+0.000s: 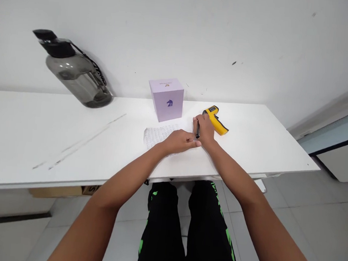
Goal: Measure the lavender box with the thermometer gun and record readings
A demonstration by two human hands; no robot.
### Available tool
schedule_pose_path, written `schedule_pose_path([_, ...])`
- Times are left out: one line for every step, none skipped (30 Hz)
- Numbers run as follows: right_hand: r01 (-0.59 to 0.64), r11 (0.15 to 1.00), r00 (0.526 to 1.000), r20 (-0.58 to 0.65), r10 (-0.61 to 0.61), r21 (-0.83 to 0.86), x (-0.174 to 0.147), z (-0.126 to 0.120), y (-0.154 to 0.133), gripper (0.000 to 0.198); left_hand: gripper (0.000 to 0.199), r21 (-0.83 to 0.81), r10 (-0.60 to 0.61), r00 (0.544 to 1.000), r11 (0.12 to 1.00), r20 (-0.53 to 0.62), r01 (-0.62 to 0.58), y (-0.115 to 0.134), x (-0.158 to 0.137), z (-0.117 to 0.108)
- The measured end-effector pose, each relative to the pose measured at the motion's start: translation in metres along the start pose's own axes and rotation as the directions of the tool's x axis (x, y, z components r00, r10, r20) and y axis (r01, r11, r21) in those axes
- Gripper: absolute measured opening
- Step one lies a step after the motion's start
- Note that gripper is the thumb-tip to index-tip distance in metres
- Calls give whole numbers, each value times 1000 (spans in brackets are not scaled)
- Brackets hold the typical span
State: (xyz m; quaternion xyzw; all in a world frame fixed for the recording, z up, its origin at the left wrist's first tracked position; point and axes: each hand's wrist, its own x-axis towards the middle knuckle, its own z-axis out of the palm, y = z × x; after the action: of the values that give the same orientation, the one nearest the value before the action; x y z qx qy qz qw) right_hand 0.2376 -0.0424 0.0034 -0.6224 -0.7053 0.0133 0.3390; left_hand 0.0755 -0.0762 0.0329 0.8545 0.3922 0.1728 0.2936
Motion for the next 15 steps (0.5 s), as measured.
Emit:
schedule_pose_path([12, 1000, 1000, -8, -12, -11, 0, 0, -1, 30, 67, -37, -2, 1000, 999, 9, 2, -1, 0, 0])
schedule_pose_path([21, 1000, 1000, -18, -21, -20, -1, 0, -1, 30, 67, -68, -2, 1000, 998, 11, 3, -3, 0, 0])
schedule_pose_path([30, 999, 999, -26, -30, -26, -1, 0, -2, 29, 66, -91, 0, 1000, 996, 8, 1, -4, 1, 0])
schedule_pose_path([43, 999, 999, -25, -44, -30, -1, 0, -2, 28, 66, -110, 3, 1000, 994, 3, -3, -5, 1, -1])
schedule_pose_path([60, 998, 998, -16, -61, -30, -1, 1, -2, 27, 65, -130, 6, 1000, 991, 3, -5, -6, 1, -1])
schedule_pose_path([76, 997, 997, -9, -76, -27, -1, 1, -3, 26, 64, -151, 4, 1000, 989, 8, -3, -6, 1, -1])
schedule_pose_path([89, 996, 996, -7, -89, -23, 0, 2, -3, 25, 63, -172, -1, 1000, 985, 17, 4, -7, 1, -1])
schedule_pose_path([98, 995, 995, -7, -98, -19, 0, 3, -2, 24, 62, -192, -7, 1000, 981, 29, 13, -7, 1, -1])
schedule_pose_path([100, 995, 995, -12, -100, -18, 1, 5, -1, 24, 61, -211, -15, 999, 977, 39, 23, -6, 1, -1])
schedule_pose_path([93, 995, 996, -16, -93, -18, 2, 6, 0, 24, 60, -228, -23, 999, 973, 44, 32, -6, 0, -1])
schedule_pose_path([79, 997, 997, -14, -80, -17, 3, 8, 2, 25, 59, -240, -30, 999, 970, 42, 39, -5, 0, -1])
schedule_pose_path([62, 998, 998, -9, -62, -13, 4, 9, 4, 25, 58, -245, -40, 999, 968, 31, 47, -4, 0, -1])
schedule_pose_path([44, 999, 999, -3, -44, -2, 5, 10, 6, 25, 58, -243, -54, 998, 968, 15, 56, -2, 0, -1])
schedule_pose_path([27, 1000, 1000, -2, -27, 16, 6, 10, 8, 26, 59, -234, -72, 997, 970, -2, 69, -1, 0, -2])
schedule_pose_path([14, 999, 1000, -12, -14, 39, 6, 10, 9, 26, 59, -221, -90, 996, 972, -20, 83, 0, -1, -2])
